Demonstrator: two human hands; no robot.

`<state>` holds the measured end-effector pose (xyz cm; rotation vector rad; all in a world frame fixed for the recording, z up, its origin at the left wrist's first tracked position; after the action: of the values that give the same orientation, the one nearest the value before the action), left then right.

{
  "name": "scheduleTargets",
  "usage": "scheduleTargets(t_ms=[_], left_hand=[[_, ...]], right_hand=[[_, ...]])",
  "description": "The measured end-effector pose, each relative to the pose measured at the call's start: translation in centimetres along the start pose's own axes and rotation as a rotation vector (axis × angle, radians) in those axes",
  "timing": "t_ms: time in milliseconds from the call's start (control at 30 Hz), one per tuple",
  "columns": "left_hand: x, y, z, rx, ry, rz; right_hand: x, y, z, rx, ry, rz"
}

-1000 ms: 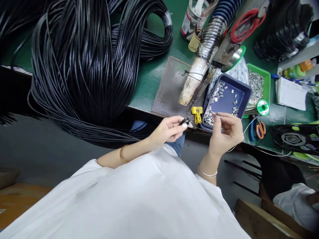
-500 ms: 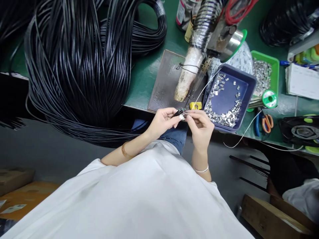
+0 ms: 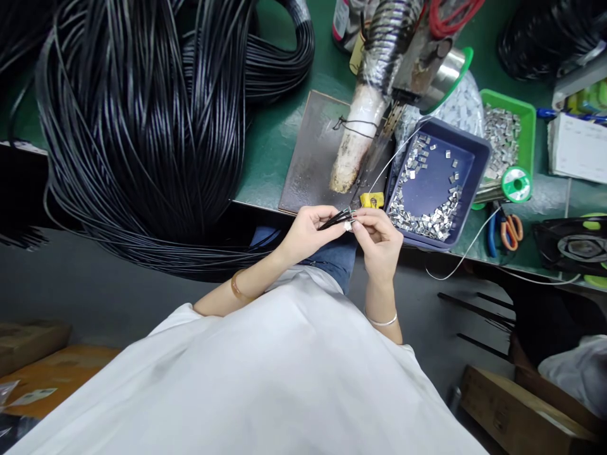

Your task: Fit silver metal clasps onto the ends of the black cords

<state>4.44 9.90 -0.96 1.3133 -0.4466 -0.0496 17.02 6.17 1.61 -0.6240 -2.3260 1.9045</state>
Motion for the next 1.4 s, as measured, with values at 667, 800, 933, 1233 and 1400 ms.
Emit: scheduleTargets(t_ms=[667,800,933,1233,1400], left_hand=[[0.9,0.0,0.6,-0.019,-0.178,-0.082],[0.8,0.0,0.5,-0.025,-0.186,-0.087],[0.9,0.1,0.5,0.018,-0.193,-0.14],[0.5,2.1,1.5,0.368,0.012,-0.546],[0.0,2.4,2.6,0.437,0.14,-0.317]], right_hand=[[-0.5,-1.3,0.2,-0.097,-0.087,0.136],[-0.4,-1.0,0.2,-0.093,-0.09,0.141],[-0.4,-2.3,0.3,-0.202,-0.125,0.232],[-0.8,-1.9,0.4,-0.111,-0.032,0.233],[0.4,1.4,0.6,0.119,0.049,-0.188]])
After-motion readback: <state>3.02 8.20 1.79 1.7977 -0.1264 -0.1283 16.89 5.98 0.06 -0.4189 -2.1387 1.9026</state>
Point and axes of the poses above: each hand's wrist, its own z-axis away from the middle knuckle, its own x-axis out of the palm, y = z × x, the point moved 10 cm from there along -z, towards the middle knuckle, and after that the axes turned 6 degrees about y, right-handed, at the moved point
